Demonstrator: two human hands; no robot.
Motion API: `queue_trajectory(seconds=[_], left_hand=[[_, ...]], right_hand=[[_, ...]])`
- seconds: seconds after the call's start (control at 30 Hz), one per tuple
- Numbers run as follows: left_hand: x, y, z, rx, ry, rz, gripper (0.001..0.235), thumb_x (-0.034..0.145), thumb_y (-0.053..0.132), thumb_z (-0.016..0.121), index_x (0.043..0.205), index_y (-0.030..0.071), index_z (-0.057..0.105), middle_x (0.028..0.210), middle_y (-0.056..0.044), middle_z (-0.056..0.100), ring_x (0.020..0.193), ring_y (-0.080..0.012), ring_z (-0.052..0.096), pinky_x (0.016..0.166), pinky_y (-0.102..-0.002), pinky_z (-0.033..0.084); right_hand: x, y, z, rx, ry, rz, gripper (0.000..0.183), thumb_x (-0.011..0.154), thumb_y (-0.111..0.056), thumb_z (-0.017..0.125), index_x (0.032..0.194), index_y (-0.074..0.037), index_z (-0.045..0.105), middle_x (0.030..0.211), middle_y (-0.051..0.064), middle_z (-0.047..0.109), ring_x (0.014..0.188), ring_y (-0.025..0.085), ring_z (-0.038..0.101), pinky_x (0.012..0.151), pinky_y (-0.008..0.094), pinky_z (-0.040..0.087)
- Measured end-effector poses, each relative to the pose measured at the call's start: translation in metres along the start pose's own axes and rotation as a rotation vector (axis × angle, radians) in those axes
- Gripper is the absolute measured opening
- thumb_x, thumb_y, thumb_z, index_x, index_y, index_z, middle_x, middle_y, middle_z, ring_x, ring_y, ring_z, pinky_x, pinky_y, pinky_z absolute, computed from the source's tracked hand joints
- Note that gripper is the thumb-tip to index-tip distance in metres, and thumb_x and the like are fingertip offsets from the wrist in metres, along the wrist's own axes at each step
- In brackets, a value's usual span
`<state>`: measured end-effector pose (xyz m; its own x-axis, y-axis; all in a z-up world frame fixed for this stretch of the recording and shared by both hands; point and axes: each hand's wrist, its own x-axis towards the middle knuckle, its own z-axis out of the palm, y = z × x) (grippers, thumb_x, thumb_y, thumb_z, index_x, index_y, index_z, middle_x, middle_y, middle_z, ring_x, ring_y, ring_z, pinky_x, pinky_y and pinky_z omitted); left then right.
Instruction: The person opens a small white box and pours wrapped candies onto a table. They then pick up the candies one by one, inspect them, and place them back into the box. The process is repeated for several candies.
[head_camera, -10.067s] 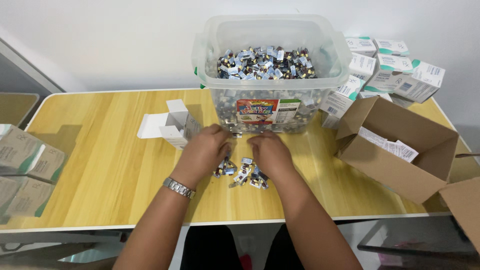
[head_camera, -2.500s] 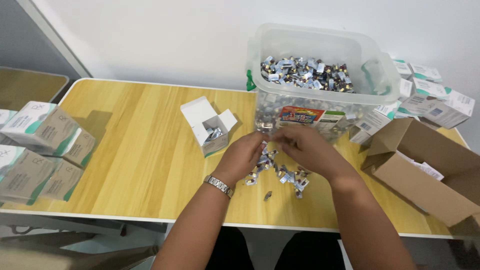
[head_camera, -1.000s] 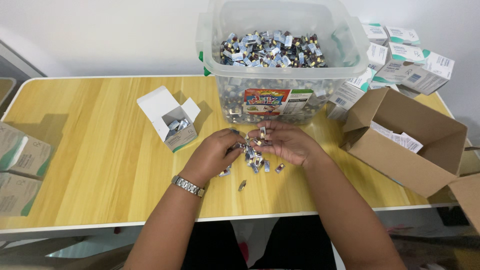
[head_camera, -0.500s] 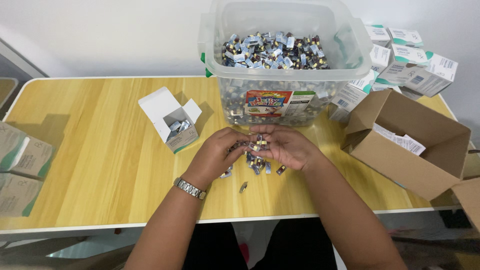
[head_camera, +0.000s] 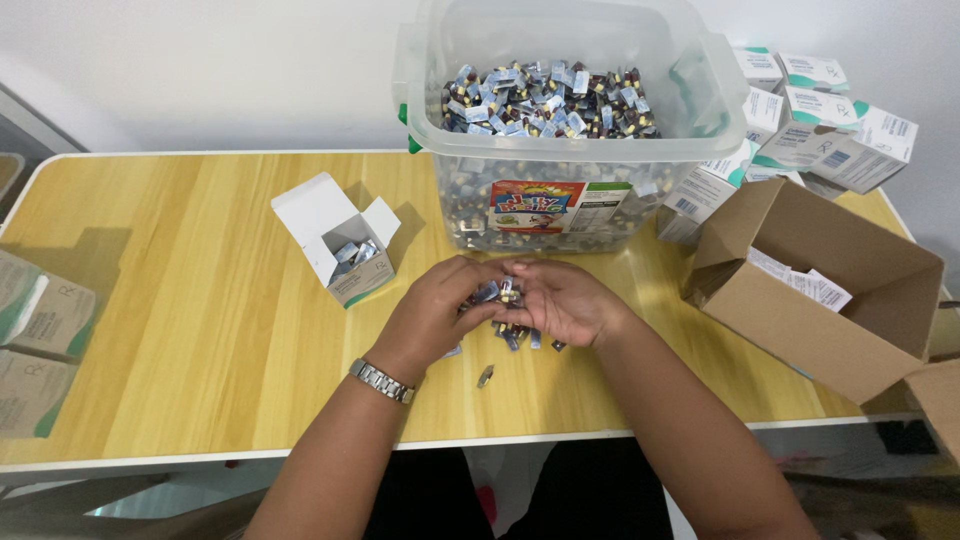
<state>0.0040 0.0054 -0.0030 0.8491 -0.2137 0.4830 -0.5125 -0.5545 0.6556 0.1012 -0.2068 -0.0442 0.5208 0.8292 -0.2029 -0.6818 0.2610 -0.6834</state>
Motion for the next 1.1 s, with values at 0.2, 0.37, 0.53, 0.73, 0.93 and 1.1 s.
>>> queue_trajectory(seconds=[0.2, 0.37, 0.53, 0.73, 0.93, 1.1], left_hand=[[0.001, -0.002, -0.001, -0.1, 0.069, 0.009, 0.037, 0.081, 0.008, 0.08, 0.117, 0.007, 0.069, 0.1, -0.008, 0.068, 0.088, -0.0228, 0.069, 0.077, -0.034, 0.058], [0.003, -0.003, -0.002, -0.048, 0.125, -0.084, 0.026, 0.085, 0.01, 0.081, 0.108, 0.007, 0.071, 0.091, -0.008, 0.066, 0.079, -0.0217, 0.068, 0.069, -0.034, 0.055], [0.003, 0.0, -0.003, -0.022, 0.032, -0.059, 0.019, 0.089, 0.011, 0.074, 0.108, 0.008, 0.072, 0.092, -0.009, 0.069, 0.082, -0.0256, 0.069, 0.071, -0.036, 0.055], [0.002, -0.004, -0.003, 0.045, 0.019, -0.074, 0.009, 0.094, 0.012, 0.067, 0.1, 0.008, 0.071, 0.094, -0.01, 0.071, 0.088, -0.0302, 0.069, 0.075, -0.041, 0.054], [-0.004, -0.033, 0.007, 0.072, 0.004, -0.138, 0.018, 0.089, 0.013, 0.067, 0.105, 0.007, 0.069, 0.101, -0.014, 0.071, 0.095, -0.0361, 0.069, 0.08, -0.043, 0.055], [-0.007, -0.057, 0.018, 0.055, -0.034, -0.098, 0.035, 0.091, 0.019, 0.065, 0.123, 0.004, 0.062, 0.124, -0.02, 0.067, 0.115, -0.0394, 0.063, 0.093, -0.049, 0.049]], right_hand=[[-0.002, -0.002, 0.005, 0.008, -0.028, -0.039, 0.046, 0.103, -0.016, 0.048, 0.141, 0.009, 0.046, 0.138, 0.021, 0.059, 0.124, 0.028, 0.063, 0.107, 0.045, 0.053], [-0.001, -0.004, 0.006, 0.001, 0.019, -0.042, 0.049, 0.105, -0.018, 0.047, 0.143, 0.011, 0.042, 0.133, 0.024, 0.06, 0.121, 0.033, 0.063, 0.108, 0.045, 0.052], [-0.001, -0.005, -0.005, 0.022, 0.075, -0.085, 0.048, 0.104, -0.017, 0.046, 0.142, 0.011, 0.04, 0.132, 0.023, 0.06, 0.119, 0.035, 0.064, 0.108, 0.046, 0.053], [-0.004, -0.006, -0.001, 0.119, 0.031, -0.165, 0.039, 0.105, -0.013, 0.051, 0.138, 0.01, 0.047, 0.128, 0.024, 0.061, 0.115, 0.033, 0.065, 0.105, 0.048, 0.053], [0.007, -0.011, 0.053, -0.022, -0.042, -0.274, 0.03, 0.104, -0.011, 0.053, 0.13, 0.005, 0.058, 0.125, 0.02, 0.064, 0.115, 0.03, 0.065, 0.102, 0.047, 0.055], [0.075, 0.003, 0.113, -0.102, 0.001, -0.275, 0.029, 0.106, -0.015, 0.054, 0.126, 0.005, 0.06, 0.123, 0.015, 0.064, 0.113, 0.025, 0.063, 0.099, 0.046, 0.056]])
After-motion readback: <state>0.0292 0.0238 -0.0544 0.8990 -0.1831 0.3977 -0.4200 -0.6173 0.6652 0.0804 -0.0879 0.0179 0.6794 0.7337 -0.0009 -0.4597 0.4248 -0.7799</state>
